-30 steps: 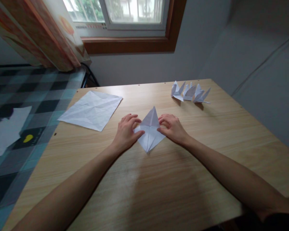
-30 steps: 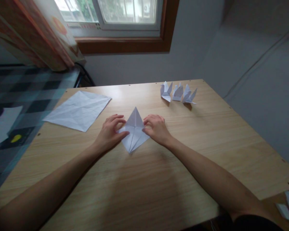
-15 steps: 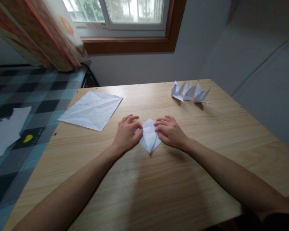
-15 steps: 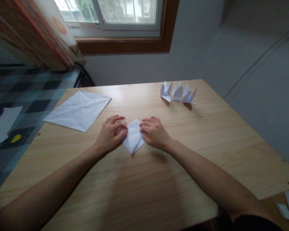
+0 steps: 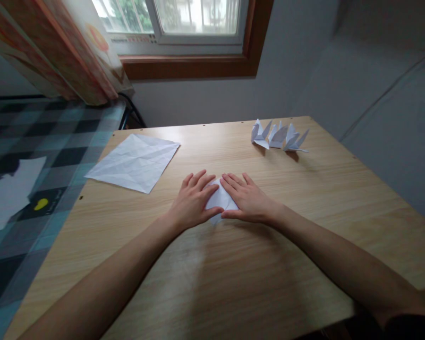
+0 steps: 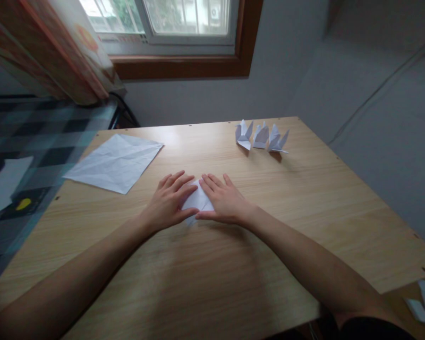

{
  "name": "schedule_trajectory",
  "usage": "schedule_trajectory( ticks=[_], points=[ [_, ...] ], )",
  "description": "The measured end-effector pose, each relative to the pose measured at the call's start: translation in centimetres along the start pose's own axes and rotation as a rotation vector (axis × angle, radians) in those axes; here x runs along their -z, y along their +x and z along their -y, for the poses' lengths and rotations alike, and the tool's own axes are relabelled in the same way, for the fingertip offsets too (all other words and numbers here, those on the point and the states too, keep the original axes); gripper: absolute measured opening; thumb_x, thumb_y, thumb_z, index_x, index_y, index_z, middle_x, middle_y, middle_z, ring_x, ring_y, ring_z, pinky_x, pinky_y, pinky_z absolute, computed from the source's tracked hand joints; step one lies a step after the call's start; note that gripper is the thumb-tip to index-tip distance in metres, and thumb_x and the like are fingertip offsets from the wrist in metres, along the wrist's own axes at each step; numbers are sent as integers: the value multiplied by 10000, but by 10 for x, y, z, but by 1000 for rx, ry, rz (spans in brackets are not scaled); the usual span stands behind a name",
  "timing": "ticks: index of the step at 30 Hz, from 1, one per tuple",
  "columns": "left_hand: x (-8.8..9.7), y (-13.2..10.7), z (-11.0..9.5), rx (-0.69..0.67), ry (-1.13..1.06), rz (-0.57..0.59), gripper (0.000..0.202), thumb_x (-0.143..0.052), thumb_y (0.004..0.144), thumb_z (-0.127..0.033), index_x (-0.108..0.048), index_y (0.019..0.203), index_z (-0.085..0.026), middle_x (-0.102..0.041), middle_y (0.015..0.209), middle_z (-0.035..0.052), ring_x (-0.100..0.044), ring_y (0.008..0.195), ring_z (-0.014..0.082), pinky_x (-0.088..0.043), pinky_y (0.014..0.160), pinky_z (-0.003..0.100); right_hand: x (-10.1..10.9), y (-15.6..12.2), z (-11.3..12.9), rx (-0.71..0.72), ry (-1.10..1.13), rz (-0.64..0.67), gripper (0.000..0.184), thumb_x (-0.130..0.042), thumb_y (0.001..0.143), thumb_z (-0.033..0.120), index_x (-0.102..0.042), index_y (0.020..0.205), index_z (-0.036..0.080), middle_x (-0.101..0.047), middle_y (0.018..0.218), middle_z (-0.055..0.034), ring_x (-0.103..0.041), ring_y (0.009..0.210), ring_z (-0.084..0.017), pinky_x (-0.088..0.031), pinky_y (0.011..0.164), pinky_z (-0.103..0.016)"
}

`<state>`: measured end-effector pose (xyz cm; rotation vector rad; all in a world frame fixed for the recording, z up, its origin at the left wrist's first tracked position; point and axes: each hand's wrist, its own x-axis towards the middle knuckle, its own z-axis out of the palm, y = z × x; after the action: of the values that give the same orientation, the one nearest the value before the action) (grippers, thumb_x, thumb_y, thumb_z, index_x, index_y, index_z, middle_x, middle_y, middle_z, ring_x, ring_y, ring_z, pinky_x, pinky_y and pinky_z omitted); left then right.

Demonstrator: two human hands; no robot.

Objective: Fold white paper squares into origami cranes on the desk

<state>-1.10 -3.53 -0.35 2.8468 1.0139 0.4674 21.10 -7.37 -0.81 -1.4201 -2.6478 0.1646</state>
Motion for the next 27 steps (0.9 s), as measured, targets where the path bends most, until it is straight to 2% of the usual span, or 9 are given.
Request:
schedule_trajectory(
  ticks=[3,5,9,13,15,17,20,22,27],
  points=[
    [0,0,2,-44,-47,32,425,-606,893,-497,-670,1226,-241,-545,1450,91,-391,1409,346,-253,1162,561,1,1,0,-66,7,-42,877,-453,905,702,-354,1507,72,-334,1582,-221,-293,1477,-354,-191,1180,-621],
    [0,1,2,-71,-78,52,323,-552,944,-420,-689,1195,-271,-597,1404,57,-445,1379,304,-267,1154,539,2,2,-4,-107,25,-110,696,-452,957,600,-466,1437,97,-443,1525,-205,-364,1435,-345,-212,1168,-608],
    [-1,1,1,-37,-73,10,268,-495,970,-276,-724,1107,-296,-696,1265,17,-526,1313,268,-298,1124,524,1,4,-18,-163,97,-296,275,-532,966,359,-683,1077,159,-681,1247,-144,-549,1234,-314,-338,1085,-539],
    [1,0,-3,30,-9,-31,298,-505,925,-181,-722,1102,-285,-707,1243,32,-539,1296,302,-286,1116,567,-2,3,-26,-185,221,-389,86,-614,880,232,-654,825,179,-709,994,-116,-617,972,-266,-467,912,-440],
    [3,0,-6,26,4,-20,287,-506,937,-233,-707,1140,-267,-691,1270,53,-526,1310,318,-271,1127,576,-3,3,-25,-180,318,-409,65,-621,859,195,-652,802,189,-693,990,-100,-616,958,-247,-487,888,-412],
    [5,0,-9,11,13,7,332,-535,940,-363,-672,1211,-230,-658,1318,90,-507,1326,343,-258,1138,583,-3,2,-22,-188,411,-425,58,-630,832,154,-673,847,190,-670,1097,-107,-619,1023,-241,-500,894,-395],
    [7,0,-12,-4,24,62,598,-598,872,-577,-600,1319,-180,-602,1384,141,-470,1352,382,-239,1151,594,-1,3,-17,-271,484,-432,225,-662,768,106,-691,979,178,-593,1290,-141,-619,1095,-249,-516,891,-390],
    [7,0,-12,-5,31,89,723,-610,831,-656,-560,1365,-171,-575,1415,152,-448,1367,389,-219,1162,592,2,3,-14,-332,498,-410,314,-694,727,99,-687,1031,175,-567,1339,-149,-639,1033,-240,-527,857,-387],
    [6,0,-10,-18,50,135,863,-592,800,-731,-487,1432,-153,-509,1479,167,-398,1403,390,-168,1178,583,12,2,-7,-373,494,-342,366,-740,701,140,-665,1055,186,-688,1078,-73,-630,820,-190,-509,780,-352]
  ],
)
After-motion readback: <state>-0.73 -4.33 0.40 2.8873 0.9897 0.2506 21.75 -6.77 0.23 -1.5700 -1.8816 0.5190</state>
